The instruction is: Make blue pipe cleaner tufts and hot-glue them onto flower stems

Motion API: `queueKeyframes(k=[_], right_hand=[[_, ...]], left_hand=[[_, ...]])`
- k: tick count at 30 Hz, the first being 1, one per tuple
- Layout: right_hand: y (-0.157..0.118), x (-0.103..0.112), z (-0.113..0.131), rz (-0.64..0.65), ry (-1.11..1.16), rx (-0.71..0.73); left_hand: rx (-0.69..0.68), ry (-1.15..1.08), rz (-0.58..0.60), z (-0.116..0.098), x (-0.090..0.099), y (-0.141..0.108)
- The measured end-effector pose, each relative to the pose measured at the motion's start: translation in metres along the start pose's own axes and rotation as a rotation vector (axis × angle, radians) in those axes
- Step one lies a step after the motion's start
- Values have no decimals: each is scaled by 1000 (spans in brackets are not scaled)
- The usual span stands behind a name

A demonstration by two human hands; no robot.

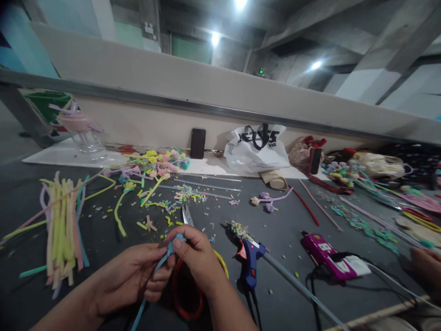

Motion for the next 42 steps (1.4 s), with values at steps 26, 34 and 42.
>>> queueKeyframes(k=[26,34,42], right_hand=[[-4,-7,7,64,-42,43],[-1,3,2,21,-104,36],[-1,5,5,-45,-4,77]], left_hand=[[-158,230,-116,-7,8,0],[-300,530,-217,-17,11,5],[-444,516,-235,-31,7,1]])
Point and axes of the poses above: each hand's wrist, its own y-axis towards the middle knuckle, its own x-axis out of the back of the hand, z = x × y, the point moved 10 cm from there along y, towards the middle knuckle, and after that the axes turned 9 degrees about -z, right-handed, at the moved point
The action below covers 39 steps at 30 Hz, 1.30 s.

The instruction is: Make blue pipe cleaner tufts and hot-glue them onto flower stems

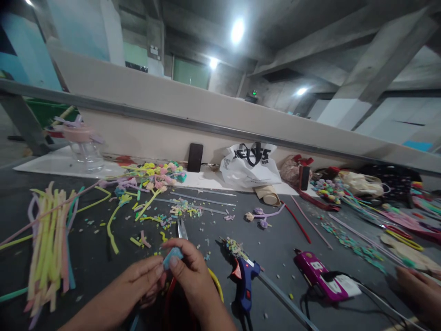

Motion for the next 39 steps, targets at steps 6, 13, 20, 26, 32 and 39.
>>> queueKeyframes(k=[6,13,20,26,32,39], right_hand=[[2,26,13,-271,-102,181],[-8,21,45,-380,-539,434],[-8,15,48,-347,-596,486],[-3,29,33,-434,-546,365],[-2,19,30,-472,-314,135],[93,26,90,-552,-402,281]], left_hand=[[-8,-258,-102,-15,5,-3],[-16,-285,-145,-10,11,0],[-18,-272,-199,-11,16,1],[-57,-321,-215,-9,20,4],[-65,-442,-213,-16,20,3],[-20,-562,-247,-19,24,1]])
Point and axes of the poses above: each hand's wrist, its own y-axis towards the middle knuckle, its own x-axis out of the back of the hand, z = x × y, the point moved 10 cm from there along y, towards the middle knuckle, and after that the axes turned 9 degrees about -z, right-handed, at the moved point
